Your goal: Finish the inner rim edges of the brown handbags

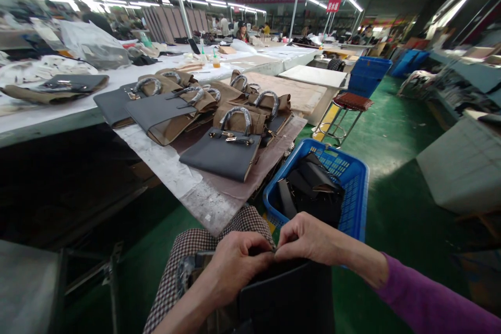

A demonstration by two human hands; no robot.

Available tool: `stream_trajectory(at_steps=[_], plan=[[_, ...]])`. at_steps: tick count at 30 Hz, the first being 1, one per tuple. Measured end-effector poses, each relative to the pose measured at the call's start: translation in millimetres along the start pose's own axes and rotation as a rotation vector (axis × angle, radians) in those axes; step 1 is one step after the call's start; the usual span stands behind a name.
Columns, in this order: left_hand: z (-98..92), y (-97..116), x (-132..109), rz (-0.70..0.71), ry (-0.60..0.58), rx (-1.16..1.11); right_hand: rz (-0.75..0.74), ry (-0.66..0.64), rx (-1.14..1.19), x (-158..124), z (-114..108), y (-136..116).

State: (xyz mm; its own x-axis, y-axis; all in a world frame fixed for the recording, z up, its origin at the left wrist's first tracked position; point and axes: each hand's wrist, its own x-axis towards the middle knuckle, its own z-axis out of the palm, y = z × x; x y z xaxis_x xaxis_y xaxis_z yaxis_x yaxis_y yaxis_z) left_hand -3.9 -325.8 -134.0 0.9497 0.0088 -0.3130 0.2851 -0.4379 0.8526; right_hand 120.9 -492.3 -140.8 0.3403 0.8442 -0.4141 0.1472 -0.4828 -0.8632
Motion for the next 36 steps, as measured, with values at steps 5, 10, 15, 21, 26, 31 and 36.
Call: stream_trajectory(at_steps=[5, 10, 15, 21, 26, 31, 36], plan=[[-3.0, -2, -1, 0.033, -0.049, 0.005, 0.013, -0.114, 0.044, -4, -8, -1], [-4.8, -5, 3, -0.022, -0.083, -0.059, 0.063, -0.262, 0.115, -11, -20, -4], [-7.7, -18, 4, -0.092, -0.115, -0.224, 0.031, -0.236, 0.173, -19, -22, 3], [-13.8, -17, 1, -0.093, -0.214, -0.322, 0.065, -0.220, 0.199, -23, -19, 8], [-16.6, -8, -1, -0.089, -0.196, -0.302, 0.064, -0.197, 0.194, -23, -15, 0], [-9.7, -5, 1, -0.135, -0.115, -0.268, 0.041, -0.185, 0.270, -26, -8, -3], [-7.7, -3, 6, -0.208, -0.157, -0.326, 0.072, -0.164, 0.303, -30, -3, -3]])
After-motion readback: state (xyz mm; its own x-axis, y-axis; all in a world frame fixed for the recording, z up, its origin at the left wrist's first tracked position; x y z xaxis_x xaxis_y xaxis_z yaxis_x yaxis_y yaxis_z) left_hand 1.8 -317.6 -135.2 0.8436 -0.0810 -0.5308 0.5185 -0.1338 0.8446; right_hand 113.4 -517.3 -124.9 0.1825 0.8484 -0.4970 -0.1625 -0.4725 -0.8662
